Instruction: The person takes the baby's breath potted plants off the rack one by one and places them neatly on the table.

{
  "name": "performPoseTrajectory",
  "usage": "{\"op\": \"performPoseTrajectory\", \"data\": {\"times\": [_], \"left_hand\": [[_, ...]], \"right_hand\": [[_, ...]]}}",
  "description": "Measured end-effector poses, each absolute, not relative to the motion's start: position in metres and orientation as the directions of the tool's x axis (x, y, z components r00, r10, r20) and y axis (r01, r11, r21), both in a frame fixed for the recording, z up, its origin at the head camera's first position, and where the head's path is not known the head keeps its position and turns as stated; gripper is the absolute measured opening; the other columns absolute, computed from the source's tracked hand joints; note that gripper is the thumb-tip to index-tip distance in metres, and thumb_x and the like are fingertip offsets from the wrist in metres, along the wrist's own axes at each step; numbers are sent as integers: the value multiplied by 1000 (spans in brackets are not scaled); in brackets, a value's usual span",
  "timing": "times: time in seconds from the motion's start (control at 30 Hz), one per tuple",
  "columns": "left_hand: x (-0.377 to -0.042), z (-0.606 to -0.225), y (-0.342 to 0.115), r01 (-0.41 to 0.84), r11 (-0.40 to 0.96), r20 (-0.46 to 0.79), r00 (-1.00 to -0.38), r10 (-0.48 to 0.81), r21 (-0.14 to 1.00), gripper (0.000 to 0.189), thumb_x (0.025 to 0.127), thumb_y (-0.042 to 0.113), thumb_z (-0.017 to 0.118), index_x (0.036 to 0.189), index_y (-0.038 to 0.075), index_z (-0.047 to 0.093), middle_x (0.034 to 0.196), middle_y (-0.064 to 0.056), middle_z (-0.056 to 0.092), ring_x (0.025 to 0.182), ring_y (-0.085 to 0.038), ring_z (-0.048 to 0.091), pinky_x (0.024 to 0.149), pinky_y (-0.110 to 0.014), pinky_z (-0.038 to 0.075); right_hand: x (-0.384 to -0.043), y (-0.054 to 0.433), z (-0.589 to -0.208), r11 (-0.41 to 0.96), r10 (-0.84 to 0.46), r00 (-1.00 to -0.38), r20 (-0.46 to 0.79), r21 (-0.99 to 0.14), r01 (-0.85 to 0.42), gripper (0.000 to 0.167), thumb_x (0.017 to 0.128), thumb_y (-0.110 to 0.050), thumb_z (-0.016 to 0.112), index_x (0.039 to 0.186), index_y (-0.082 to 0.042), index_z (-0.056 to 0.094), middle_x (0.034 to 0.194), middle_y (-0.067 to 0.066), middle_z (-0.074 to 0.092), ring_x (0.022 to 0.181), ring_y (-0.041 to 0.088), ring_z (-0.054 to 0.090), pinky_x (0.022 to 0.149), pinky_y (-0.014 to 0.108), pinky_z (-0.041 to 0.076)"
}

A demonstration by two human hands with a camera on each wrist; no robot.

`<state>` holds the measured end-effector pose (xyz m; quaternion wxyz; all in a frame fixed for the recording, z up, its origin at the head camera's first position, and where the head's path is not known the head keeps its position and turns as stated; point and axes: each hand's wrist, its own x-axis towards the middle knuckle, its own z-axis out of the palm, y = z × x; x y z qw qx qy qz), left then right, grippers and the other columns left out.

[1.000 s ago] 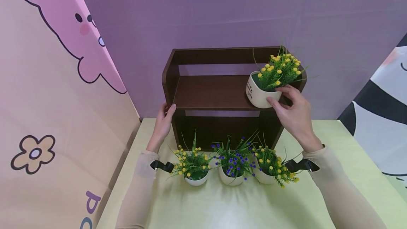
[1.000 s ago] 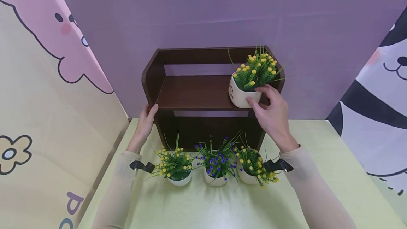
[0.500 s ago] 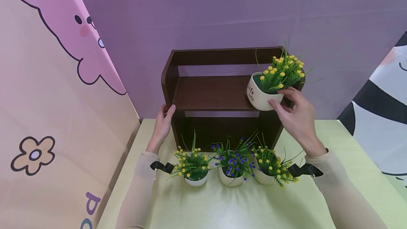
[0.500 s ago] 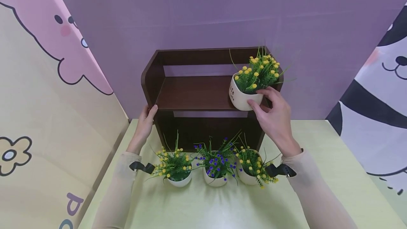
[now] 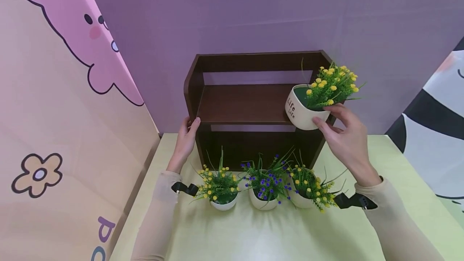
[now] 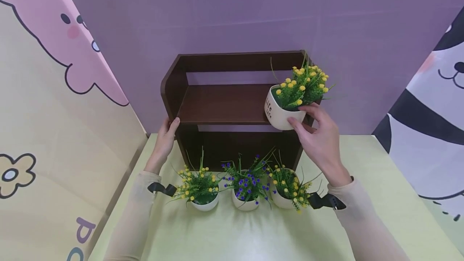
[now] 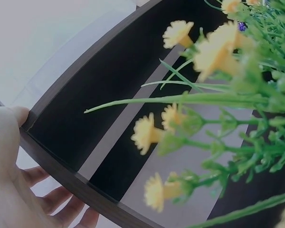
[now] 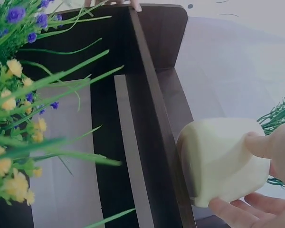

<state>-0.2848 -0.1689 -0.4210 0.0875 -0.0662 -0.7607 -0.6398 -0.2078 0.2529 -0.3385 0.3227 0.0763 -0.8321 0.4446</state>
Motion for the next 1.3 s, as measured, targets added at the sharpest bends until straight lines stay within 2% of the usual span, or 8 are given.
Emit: {"op": "performPoseTrajectory", "data": {"times": [0.1, 0.33, 0.47, 0.87, 1.03, 1.3], "left_hand": [[-285, -421, -168, 211, 169, 216, -976, -10, 963, 62, 114, 41, 47, 161, 4, 34, 161, -22, 43, 152, -39, 42, 128, -57, 33], [-286, -421, -169, 218, 163, 223, -975, -16, 962, 59, 114, 41, 47, 159, 4, 36, 158, -22, 44, 151, -40, 42, 128, -57, 33], [-286, -421, -169, 223, 160, 228, -974, -11, 962, 58, 114, 40, 48, 158, 3, 37, 157, -22, 45, 150, -40, 43, 127, -58, 34], [-286, -423, -168, 219, 157, 224, -974, -18, 963, 57, 114, 41, 48, 157, 4, 39, 157, -22, 46, 150, -39, 44, 127, -58, 34], [-285, -422, -168, 220, 152, 225, -974, -12, 964, 59, 114, 42, 48, 158, 5, 38, 158, -22, 45, 150, -39, 43, 126, -58, 35], [-286, -422, -168, 220, 146, 225, -974, -20, 965, 57, 114, 40, 48, 157, 3, 39, 157, -23, 46, 150, -39, 44, 127, -58, 34]], "right_hand": [[-202, 256, -340, 586, 192, -790, 583, -713, -384, 40, 93, -14, 84, 129, -4, 72, 122, -17, 62, 119, -13, 57, 82, 1, 50], [-195, 262, -341, 579, 212, -789, 576, -725, -374, 39, 92, -14, 84, 127, -3, 72, 121, -6, 66, 119, -14, 59, 81, 2, 51], [-191, 264, -342, 577, 206, -783, 587, -719, -387, 38, 91, -11, 84, 126, -1, 72, 119, -5, 67, 117, -16, 59, 80, 2, 52], [-177, 271, -346, 560, 199, -786, 585, -726, -399, 37, 91, -8, 84, 124, 2, 72, 113, -19, 63, 117, -16, 59, 80, 3, 53], [-169, 274, -348, 537, 213, -795, 568, -748, -391, 37, 91, -5, 83, 124, 6, 71, 113, -20, 62, 115, -14, 61, 80, 3, 53], [-158, 278, -348, 532, 227, -790, 570, -752, -389, 35, 90, 0, 82, 122, 6, 71, 113, -18, 64, 112, -9, 65, 80, 4, 54]]}}
